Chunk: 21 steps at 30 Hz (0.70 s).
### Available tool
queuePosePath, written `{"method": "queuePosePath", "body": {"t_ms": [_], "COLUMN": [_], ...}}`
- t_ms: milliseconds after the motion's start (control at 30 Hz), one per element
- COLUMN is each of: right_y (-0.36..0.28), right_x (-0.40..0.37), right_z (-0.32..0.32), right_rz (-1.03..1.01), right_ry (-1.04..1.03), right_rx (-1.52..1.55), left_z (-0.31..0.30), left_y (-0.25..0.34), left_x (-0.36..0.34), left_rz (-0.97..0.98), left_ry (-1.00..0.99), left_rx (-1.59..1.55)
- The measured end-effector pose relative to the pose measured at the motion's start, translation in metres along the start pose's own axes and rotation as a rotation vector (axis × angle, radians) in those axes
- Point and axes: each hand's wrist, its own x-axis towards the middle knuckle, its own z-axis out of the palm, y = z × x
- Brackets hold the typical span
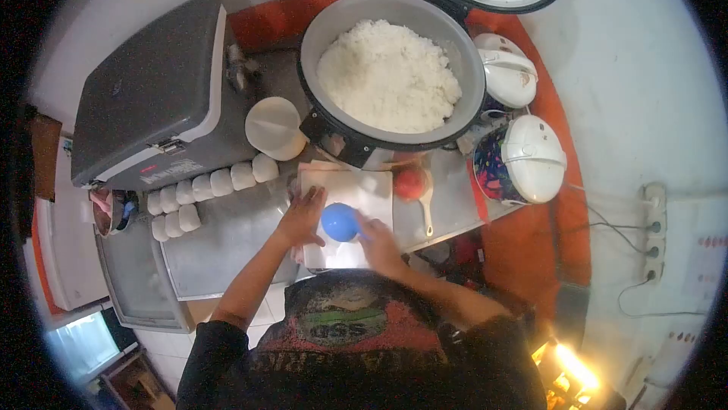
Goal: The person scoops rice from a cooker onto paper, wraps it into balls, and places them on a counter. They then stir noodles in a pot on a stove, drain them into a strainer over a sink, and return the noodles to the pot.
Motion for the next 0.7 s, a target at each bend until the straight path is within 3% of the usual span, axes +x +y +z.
{"method": "queuePosePath", "body": {"t_ms": [67,133,233,267,467,500,567,600,667,700], "right_y": [0.029,0.039,0.043,0.031,0.051,0.041,0.024,0.025,0.035,0.049], "right_x": [-0.007,-0.026,-0.017,-0.016,0.001,0.006,0.009,0.007,-0.003,-0.009], "right_z": [0.031,0.034,0.029,0.033,0.004,-0.006,-0.022,-0.022,-0.022,-0.021], "right_rz": [0.367,0.048,0.048,0.142,0.017,0.043,0.100,0.159,0.276,0.354], "right_ry": [-0.309,-0.375,-0.296,-0.301,-0.446,-0.430,-0.410,-0.282,-0.014,0.129], "right_rx": [0.137,-0.106,-0.230,-0.291,0.230,0.227,0.222,0.335,0.558,0.494], "left_z": [-0.003,0.002,0.020,0.015,0.008,0.010,0.014,0.017,0.045,0.050], "left_y": [0.003,0.002,0.007,0.013,0.009,0.005,-0.002,-0.006,-0.007,-0.003], "left_x": [-0.003,-0.009,-0.022,-0.022,-0.007,0.001,0.008,0.009,0.018,0.021], "left_rz": [-0.041,-0.071,-0.105,-0.129,-0.204,-0.230,-0.147,-0.107,-0.120,-0.126], "left_ry": [0.003,0.043,0.107,0.100,0.016,-0.017,0.278,0.421,0.407,0.401], "left_rx": [-0.057,-0.092,-0.101,-0.094,-0.070,-0.070,-0.045,-0.029,0.008,0.025]}}
